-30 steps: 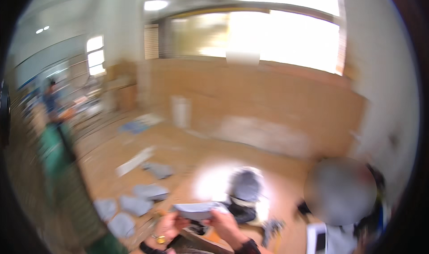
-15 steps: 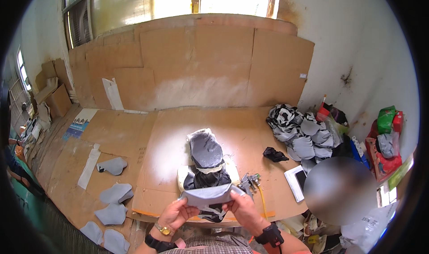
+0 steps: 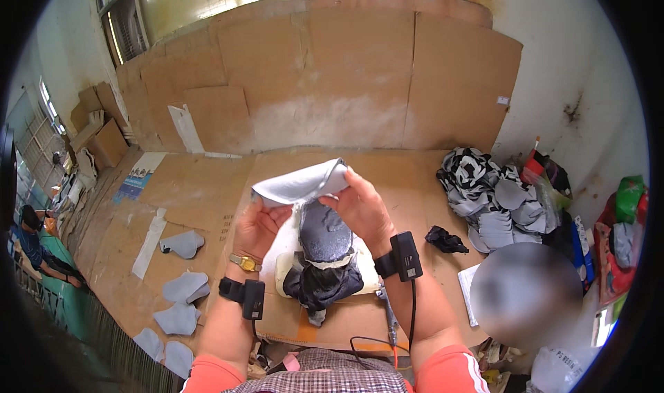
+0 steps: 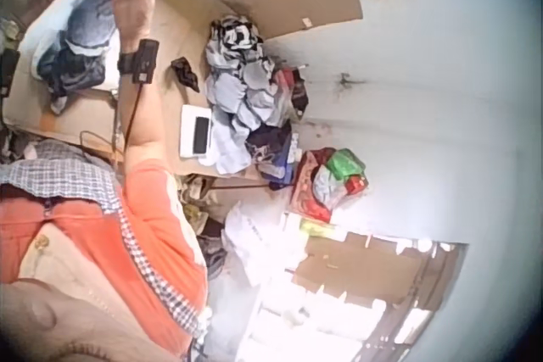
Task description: Applying adhesive to foam padding and fabric components using a spray gun for assembly.
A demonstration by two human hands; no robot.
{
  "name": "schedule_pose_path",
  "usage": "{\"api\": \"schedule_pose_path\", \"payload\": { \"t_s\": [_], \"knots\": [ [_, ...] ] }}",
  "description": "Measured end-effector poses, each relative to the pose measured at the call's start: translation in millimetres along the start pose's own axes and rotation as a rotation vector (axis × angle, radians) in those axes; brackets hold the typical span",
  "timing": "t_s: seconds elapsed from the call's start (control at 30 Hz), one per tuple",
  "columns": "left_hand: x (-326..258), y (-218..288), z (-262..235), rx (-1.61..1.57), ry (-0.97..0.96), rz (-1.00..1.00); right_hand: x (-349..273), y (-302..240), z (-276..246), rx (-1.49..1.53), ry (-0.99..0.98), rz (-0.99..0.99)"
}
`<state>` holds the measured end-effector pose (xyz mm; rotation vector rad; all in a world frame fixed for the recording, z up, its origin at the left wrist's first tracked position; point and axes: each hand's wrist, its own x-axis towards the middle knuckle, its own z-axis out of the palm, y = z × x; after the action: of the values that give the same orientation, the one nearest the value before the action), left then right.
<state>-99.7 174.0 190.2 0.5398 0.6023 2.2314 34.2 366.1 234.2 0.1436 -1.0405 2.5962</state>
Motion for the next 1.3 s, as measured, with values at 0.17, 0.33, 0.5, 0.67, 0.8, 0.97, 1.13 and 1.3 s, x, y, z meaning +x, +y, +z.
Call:
{"api": "schedule_pose_path", "payload": {
  "t_s": [0.17, 0.33, 0.5, 0.67, 0.8, 0.97, 1.13, 1.3],
  "knots": [
    [-44.6, -71.7, -53.3, 0.048, 0.405, -0.407, -64.7, 57.5, -86.4, -0.081, 0.459, 0.286],
    [-75.4, -107.7, -74.3, 0.06, 0.454, -0.513, -117.3, 83.1, -120.5, -0.074, 0.496, 0.326],
    [-76.9, -93.6, -40.0, 0.107, 0.442, -0.487, -115.1, 66.8, -97.4, -0.087, 0.508, 0.305],
    [-31.0, -52.0, -8.7, 0.15, 0.326, -0.271, -63.9, 31.7, -68.8, -0.166, 0.39, 0.204],
    [35.9, -19.3, 7.7, 0.16, 0.294, -0.172, 12.6, 1.4, -55.1, -0.195, 0.321, 0.113],
    [56.3, -1.3, 10.3, 0.188, 0.056, 0.06, 38.1, -12.8, -59.5, -0.153, 0.171, 0.027],
    [-2.4, -54.3, -29.3, 0.241, 0.407, -0.292, -27.6, 42.2, -93.2, -0.23, 0.41, 0.337],
    [-67.5, -105.9, -63.0, 0.153, 0.635, -0.416, -93.8, 82.1, -122.9, -0.152, 0.591, 0.449]
  ]
}}
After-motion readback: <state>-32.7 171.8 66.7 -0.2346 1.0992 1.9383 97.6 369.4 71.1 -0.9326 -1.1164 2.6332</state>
